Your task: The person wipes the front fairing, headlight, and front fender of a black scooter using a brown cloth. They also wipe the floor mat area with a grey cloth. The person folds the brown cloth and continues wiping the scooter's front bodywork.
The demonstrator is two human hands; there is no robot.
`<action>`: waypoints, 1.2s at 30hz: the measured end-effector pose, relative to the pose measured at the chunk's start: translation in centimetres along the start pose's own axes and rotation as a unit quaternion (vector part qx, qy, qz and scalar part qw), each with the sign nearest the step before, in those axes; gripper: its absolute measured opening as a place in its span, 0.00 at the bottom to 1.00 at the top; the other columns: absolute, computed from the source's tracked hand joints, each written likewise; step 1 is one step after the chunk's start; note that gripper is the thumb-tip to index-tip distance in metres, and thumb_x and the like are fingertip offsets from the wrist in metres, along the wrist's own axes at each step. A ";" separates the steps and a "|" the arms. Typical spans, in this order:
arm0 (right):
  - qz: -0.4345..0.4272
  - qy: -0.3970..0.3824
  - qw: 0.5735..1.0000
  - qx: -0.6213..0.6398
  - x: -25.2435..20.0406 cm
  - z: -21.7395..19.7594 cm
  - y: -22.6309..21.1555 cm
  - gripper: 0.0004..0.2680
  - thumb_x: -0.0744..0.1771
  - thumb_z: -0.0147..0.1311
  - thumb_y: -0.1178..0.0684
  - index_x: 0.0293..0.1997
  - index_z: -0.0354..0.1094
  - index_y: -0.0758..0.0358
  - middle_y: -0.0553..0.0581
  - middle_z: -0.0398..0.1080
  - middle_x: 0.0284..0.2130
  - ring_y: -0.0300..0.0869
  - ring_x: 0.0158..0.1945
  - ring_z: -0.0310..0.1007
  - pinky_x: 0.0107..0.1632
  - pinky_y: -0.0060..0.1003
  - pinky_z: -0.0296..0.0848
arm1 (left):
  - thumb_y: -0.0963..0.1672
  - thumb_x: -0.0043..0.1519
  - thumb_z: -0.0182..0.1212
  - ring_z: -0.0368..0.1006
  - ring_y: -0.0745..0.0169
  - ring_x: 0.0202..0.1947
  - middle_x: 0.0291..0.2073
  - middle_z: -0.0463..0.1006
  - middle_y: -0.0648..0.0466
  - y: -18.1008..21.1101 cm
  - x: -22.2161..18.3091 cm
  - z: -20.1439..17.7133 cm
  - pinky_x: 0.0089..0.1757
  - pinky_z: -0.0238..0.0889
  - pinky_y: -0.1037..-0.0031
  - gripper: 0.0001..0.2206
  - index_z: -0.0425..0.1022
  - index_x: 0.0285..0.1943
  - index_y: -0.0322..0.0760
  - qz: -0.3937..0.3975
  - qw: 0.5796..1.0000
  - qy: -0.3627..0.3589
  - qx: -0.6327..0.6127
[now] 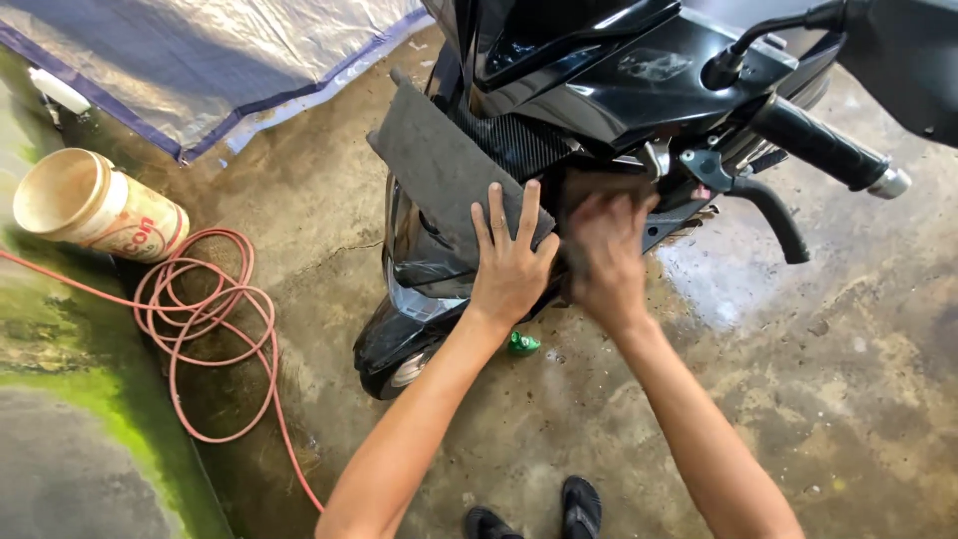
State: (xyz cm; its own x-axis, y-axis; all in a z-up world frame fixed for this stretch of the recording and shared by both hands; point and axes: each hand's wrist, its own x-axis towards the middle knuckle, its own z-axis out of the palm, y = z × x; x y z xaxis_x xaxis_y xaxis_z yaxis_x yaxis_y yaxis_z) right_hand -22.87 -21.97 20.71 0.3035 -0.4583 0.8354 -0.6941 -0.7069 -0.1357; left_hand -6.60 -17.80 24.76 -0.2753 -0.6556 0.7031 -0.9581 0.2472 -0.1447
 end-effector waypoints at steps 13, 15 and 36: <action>-0.110 -0.110 0.988 0.021 2.5 -1.8 -0.1 0.10 0.68 0.53 0.47 0.51 0.72 0.57 0.57 0.70 0.61 0.51 0.73 0.58 0.75 0.56 0.47 | 0.47 0.55 0.75 0.43 0.19 0.74 0.76 0.49 0.30 -2.1 -3.7 -0.3 0.65 0.37 0.26 0.45 0.52 0.79 0.32 -0.083 0.996 -0.025 -0.031; -0.165 -0.091 0.981 0.039 2.7 -2.8 2.7 0.17 0.67 0.46 0.61 0.62 0.71 0.55 0.56 0.69 0.63 0.54 0.66 0.66 0.70 0.60 0.59 | 0.47 0.54 0.76 0.44 0.24 0.75 0.77 0.51 0.38 -2.3 -4.0 -0.4 0.65 0.35 0.27 0.46 0.51 0.81 0.40 -0.116 0.988 -0.036 -0.095; -0.019 -0.107 0.994 -0.017 3.4 -3.7 2.6 0.28 0.58 0.61 0.53 0.67 0.69 0.60 0.65 0.68 0.64 0.59 0.73 0.57 0.73 0.55 0.52 | 0.50 0.60 0.69 0.48 0.23 0.74 0.77 0.52 0.37 -4.7 -3.6 -0.6 0.59 0.59 0.32 0.42 0.50 0.80 0.34 0.007 0.998 -0.055 -0.023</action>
State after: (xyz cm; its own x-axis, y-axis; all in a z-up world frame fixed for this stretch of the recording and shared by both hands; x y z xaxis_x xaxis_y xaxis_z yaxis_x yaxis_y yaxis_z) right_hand -26.05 -23.39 25.11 0.4594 -0.5391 0.7059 -0.7005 -0.7085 -0.0853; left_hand -1.10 -16.21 23.32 -0.2975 -0.7262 0.6198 -0.9503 0.2879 -0.1189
